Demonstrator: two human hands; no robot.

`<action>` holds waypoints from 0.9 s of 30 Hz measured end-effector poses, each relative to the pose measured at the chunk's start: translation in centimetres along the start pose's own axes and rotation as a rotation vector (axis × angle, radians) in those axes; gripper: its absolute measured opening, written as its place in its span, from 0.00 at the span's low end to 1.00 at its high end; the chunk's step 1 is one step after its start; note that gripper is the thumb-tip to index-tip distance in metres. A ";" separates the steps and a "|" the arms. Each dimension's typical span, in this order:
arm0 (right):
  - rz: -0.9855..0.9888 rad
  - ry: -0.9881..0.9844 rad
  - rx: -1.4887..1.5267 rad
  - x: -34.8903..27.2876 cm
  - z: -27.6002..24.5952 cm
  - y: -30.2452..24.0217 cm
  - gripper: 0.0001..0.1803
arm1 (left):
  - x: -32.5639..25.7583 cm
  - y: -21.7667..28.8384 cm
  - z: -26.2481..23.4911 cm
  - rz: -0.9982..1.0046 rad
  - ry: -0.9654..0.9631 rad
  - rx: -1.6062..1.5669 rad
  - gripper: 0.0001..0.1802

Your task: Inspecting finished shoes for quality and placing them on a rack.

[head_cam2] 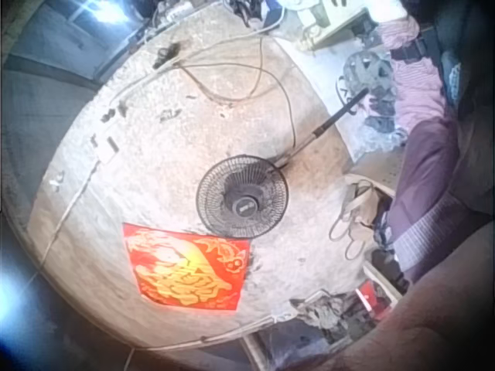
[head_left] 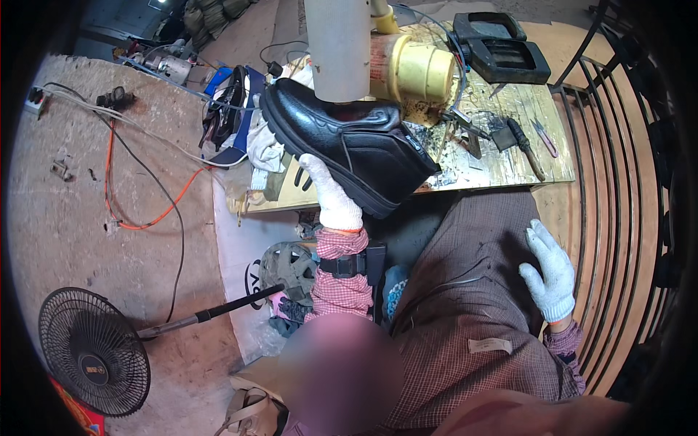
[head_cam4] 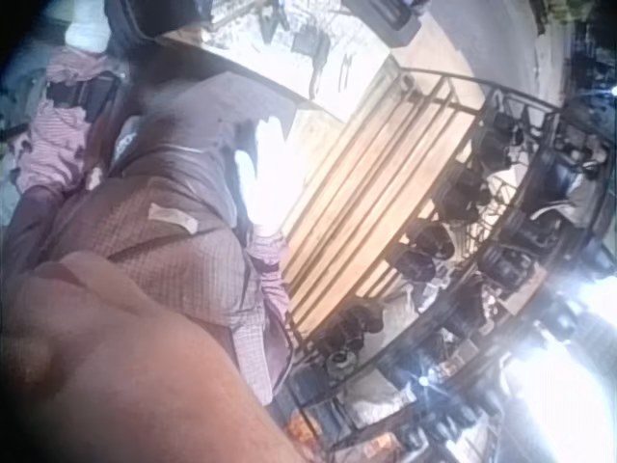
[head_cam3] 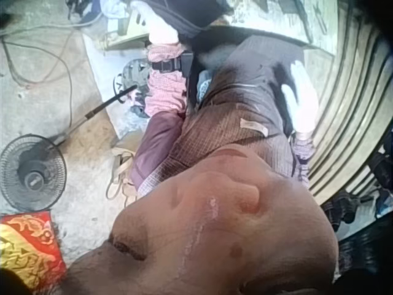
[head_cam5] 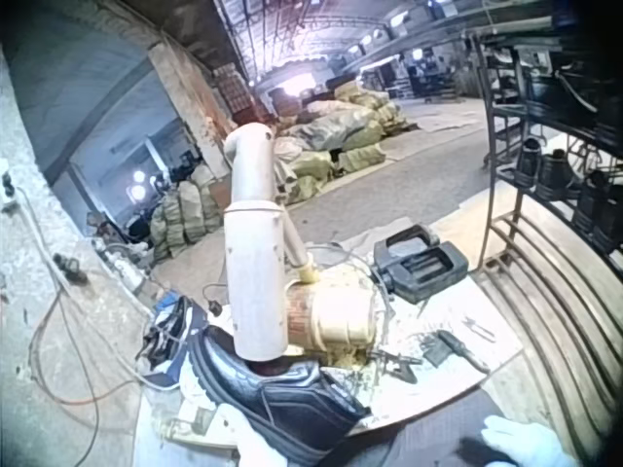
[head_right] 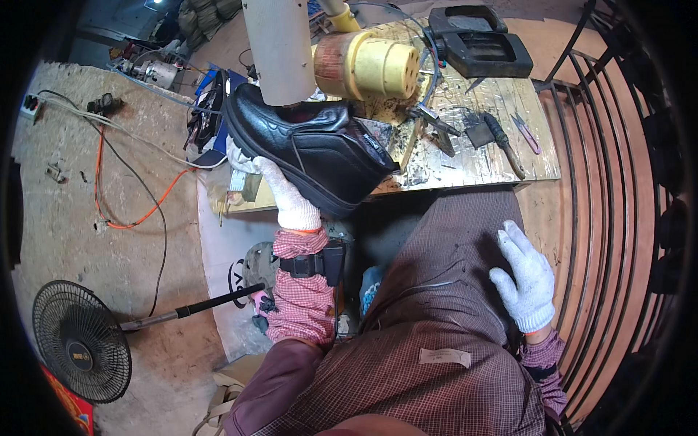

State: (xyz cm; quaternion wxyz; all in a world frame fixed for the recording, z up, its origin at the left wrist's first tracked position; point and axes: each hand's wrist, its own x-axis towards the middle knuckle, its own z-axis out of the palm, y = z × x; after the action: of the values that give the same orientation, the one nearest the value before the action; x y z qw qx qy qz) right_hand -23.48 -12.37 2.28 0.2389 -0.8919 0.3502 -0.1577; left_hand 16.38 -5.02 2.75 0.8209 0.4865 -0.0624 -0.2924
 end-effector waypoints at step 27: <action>-0.294 0.000 0.070 5.4 0.6 -1.9 0.28 | 0.3 2.6 4.0 0.175 0.147 0.137 0.57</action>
State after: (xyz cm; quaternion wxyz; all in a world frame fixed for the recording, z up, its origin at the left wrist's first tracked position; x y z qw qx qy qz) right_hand -18.36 -14.79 3.38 0.2443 -0.9246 0.2103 -0.2032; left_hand 16.12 -7.28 6.90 0.8106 0.5540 -0.0641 -0.1785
